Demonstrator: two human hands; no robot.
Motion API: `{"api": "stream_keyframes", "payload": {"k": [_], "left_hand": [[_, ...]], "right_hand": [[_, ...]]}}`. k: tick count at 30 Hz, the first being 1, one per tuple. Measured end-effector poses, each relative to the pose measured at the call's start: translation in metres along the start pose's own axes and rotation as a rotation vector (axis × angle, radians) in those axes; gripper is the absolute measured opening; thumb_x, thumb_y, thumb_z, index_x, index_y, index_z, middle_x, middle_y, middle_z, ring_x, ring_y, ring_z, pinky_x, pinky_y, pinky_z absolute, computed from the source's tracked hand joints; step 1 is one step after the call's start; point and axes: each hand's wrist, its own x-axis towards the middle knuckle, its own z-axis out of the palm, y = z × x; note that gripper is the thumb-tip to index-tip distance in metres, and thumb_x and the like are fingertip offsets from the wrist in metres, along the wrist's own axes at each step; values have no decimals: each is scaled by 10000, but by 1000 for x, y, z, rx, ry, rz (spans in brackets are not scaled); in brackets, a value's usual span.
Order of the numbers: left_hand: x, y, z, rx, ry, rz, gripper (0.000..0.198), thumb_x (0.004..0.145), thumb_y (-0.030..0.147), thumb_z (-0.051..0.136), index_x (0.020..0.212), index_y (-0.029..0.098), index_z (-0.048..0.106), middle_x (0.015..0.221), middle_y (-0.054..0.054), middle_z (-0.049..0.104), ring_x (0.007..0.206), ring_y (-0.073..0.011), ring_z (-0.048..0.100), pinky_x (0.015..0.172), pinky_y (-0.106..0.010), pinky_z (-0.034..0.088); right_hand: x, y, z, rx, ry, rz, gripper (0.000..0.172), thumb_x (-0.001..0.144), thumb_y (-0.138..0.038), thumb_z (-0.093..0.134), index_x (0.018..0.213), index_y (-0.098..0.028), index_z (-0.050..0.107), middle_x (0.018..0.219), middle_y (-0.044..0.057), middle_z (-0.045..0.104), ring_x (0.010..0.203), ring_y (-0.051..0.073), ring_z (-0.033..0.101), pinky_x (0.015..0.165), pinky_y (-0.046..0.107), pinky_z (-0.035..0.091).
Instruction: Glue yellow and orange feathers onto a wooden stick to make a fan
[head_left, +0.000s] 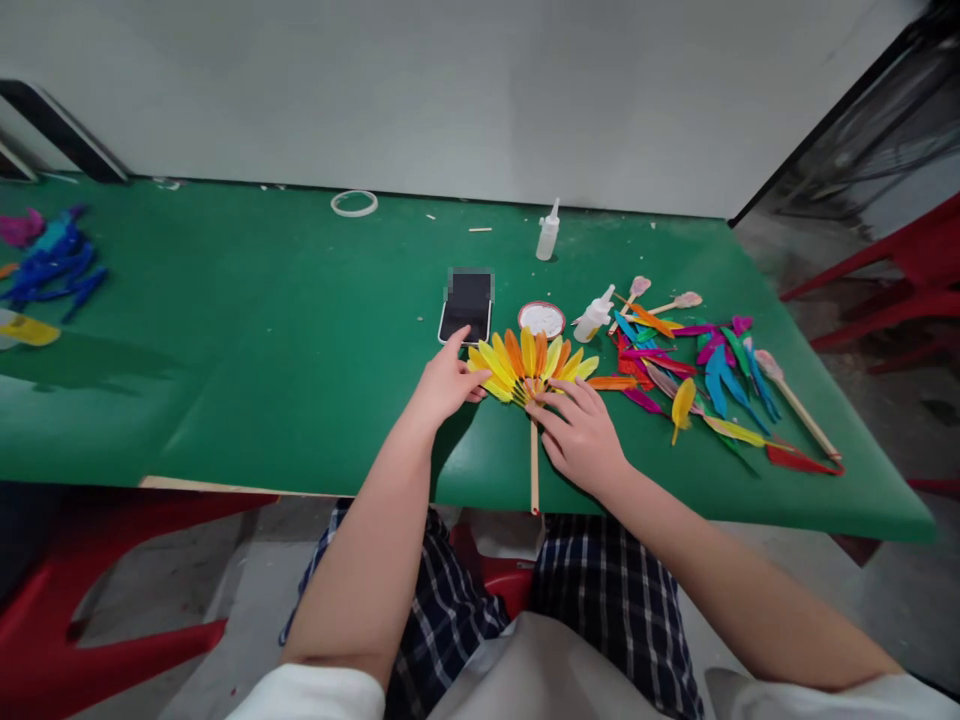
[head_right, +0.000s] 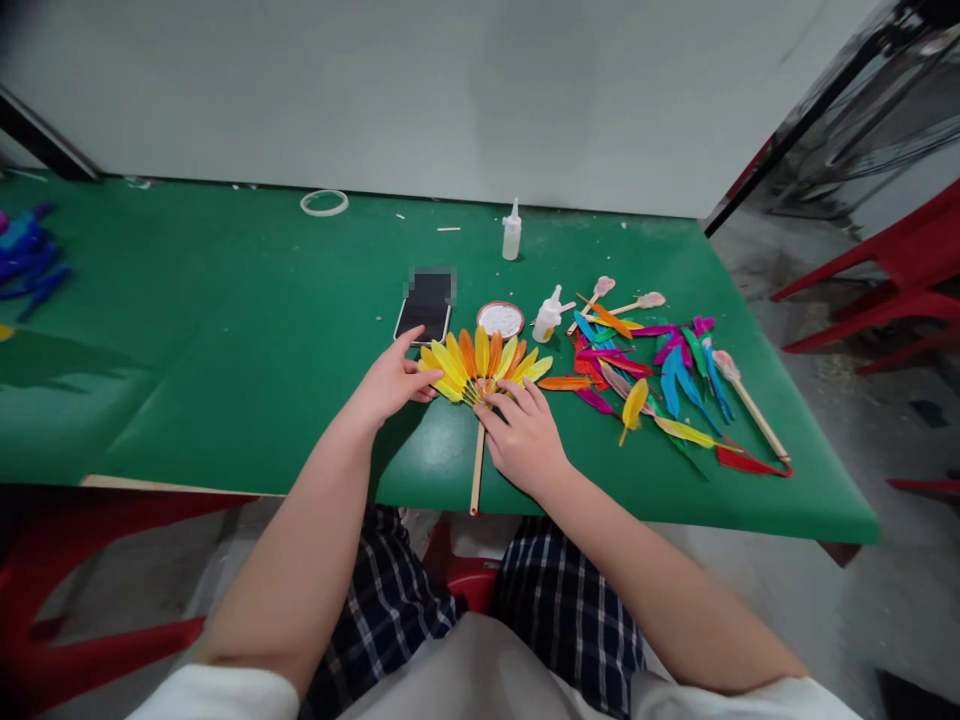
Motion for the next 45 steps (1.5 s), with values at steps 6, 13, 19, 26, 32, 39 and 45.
{"api": "stream_keyframes", "payload": {"k": [6, 13, 19, 26, 32, 39, 45], "left_hand": [[1, -1, 1, -25, 23, 8, 784, 683, 84, 628, 1369, 193, 264, 520, 13, 561, 434, -157, 581, 454, -286, 489], [2, -3, 1, -31, 21, 16, 798, 664, 88, 643, 1364, 192, 274, 524, 19, 568, 430, -144, 587, 442, -236, 475], [2, -1, 1, 16, 14, 11, 771, 693, 110, 626, 1364, 209, 260, 548, 10, 563, 463, -159, 599, 460, -262, 498], [1, -1, 1, 23, 12, 4, 763, 703, 108, 615, 1364, 221, 251, 558, 15, 560, 465, -152, 593, 477, -284, 511], [-1, -1, 1, 46, 2, 19, 765, 712, 122, 618, 1369, 213, 236, 577, 8, 567, 489, -154, 602, 494, -282, 514], [-2, -2, 1, 24, -25, 13, 788, 721, 193, 634, 1377, 224, 199, 617, -6, 593, 502, -150, 610, 502, -278, 515], [-25, 3, 7, -169, -64, -69, 967, 682, 260, 678, 1400, 187, 35, 676, -59, 656, 610, -189, 647, 532, -284, 515]], "right_hand": [[-5, -3, 1, -59, -30, -83, 249, 816, -209, 477, 1011, -196, 632, 1101, 58, 622, 1152, 231, 441, 1031, 450, 258], [-6, -2, 2, -53, -26, -93, 307, 812, -195, 468, 1090, -165, 595, 1130, 58, 617, 1168, 229, 436, 1052, 451, 233], [-6, -3, 2, -43, -13, -102, 314, 806, -179, 468, 1090, -143, 597, 1119, 65, 623, 1153, 223, 451, 1048, 450, 252], [-4, -2, 4, -41, 8, -117, 301, 810, -157, 456, 1071, -135, 604, 1084, 65, 638, 1124, 217, 473, 1049, 444, 263], [-9, -3, 0, 5, 153, 42, 240, 795, -177, 478, 977, -160, 634, 1024, 69, 641, 1092, 218, 487, 940, 383, 364], [-4, -25, -8, -163, -211, 438, 344, 795, -461, 470, 596, -191, 547, 573, 17, 583, 609, 150, 540, 480, 267, 250], [10, -37, -5, -146, -277, 486, 220, 785, -301, 477, 621, -189, 571, 608, 22, 631, 518, 130, 546, 463, 269, 199]]}}
